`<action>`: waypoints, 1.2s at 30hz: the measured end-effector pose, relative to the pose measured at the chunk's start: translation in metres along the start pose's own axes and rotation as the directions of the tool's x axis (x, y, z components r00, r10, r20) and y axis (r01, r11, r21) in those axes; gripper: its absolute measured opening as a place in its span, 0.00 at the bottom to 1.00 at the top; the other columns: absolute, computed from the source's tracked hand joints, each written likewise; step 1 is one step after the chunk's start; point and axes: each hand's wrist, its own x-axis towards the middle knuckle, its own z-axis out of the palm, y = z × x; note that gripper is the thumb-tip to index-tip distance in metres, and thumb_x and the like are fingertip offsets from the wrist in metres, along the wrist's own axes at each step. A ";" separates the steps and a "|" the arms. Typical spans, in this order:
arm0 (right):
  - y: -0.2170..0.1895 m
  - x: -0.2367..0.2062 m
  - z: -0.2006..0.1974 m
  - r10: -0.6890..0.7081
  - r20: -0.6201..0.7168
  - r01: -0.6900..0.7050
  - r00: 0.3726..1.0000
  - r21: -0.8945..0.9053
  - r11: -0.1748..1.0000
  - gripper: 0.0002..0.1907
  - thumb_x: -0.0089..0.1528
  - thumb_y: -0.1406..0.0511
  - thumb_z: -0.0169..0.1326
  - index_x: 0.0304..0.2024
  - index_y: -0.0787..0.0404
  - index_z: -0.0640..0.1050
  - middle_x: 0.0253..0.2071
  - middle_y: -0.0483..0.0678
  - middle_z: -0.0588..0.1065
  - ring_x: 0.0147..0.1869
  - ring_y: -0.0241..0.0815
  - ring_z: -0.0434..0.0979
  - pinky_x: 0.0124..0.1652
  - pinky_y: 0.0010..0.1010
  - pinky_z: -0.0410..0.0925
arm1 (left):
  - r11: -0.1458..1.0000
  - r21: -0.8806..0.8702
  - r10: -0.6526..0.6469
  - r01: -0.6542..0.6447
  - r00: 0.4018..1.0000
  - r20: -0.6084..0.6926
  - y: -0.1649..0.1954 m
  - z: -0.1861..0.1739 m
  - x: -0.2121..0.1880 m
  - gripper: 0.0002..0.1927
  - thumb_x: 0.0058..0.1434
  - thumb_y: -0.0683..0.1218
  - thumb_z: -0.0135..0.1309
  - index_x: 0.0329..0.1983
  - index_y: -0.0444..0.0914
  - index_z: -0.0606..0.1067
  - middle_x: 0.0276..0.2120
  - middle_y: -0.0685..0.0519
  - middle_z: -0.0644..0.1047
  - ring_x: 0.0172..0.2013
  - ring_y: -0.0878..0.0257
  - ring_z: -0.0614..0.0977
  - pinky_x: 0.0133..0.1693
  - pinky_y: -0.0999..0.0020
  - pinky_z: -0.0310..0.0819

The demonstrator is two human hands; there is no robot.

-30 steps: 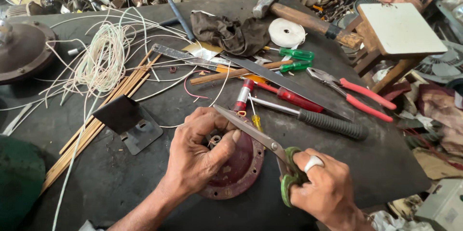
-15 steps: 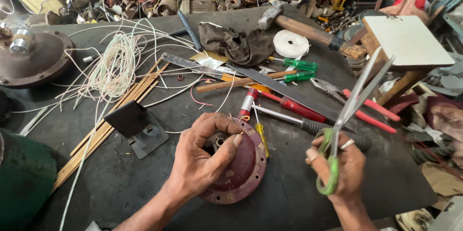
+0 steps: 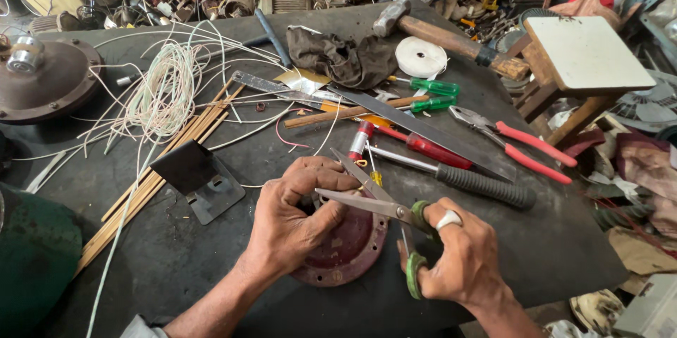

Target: The person strips and twists wires, then connects them to a small white plastic component mounted on a maroon circular base. They use a screwdriver to tighten terminals and scissors to trim excess wire, repeating the process for multiple connections.

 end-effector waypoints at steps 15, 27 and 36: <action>0.006 -0.010 0.004 -0.088 -0.100 0.088 0.991 -0.013 0.996 0.20 0.38 0.65 0.64 0.31 0.65 0.75 0.25 0.51 0.72 0.25 0.53 0.74 0.27 0.38 0.68 | 1.000 0.028 0.007 -0.007 1.000 -0.013 0.007 0.001 0.000 0.08 0.58 0.40 0.61 0.41 0.39 0.82 0.42 0.53 0.83 0.51 0.60 0.82 0.51 0.66 0.79; 0.011 -0.015 0.006 -0.129 -0.083 0.124 0.988 -0.056 0.991 0.21 0.38 0.66 0.67 0.32 0.64 0.75 0.24 0.50 0.71 0.23 0.51 0.73 0.26 0.39 0.67 | 0.984 0.174 0.052 -0.048 0.999 -0.017 0.011 0.002 0.001 0.07 0.55 0.42 0.60 0.38 0.41 0.82 0.38 0.57 0.84 0.48 0.59 0.83 0.51 0.64 0.75; 0.021 -0.024 0.008 -0.159 -0.079 0.153 0.984 -0.079 0.985 0.17 0.42 0.71 0.61 0.34 0.66 0.77 0.23 0.49 0.70 0.21 0.48 0.70 0.25 0.38 0.66 | 0.990 0.141 0.035 -0.033 0.999 -0.017 0.011 0.003 0.000 0.05 0.55 0.42 0.60 0.35 0.40 0.80 0.38 0.57 0.83 0.49 0.59 0.82 0.53 0.63 0.74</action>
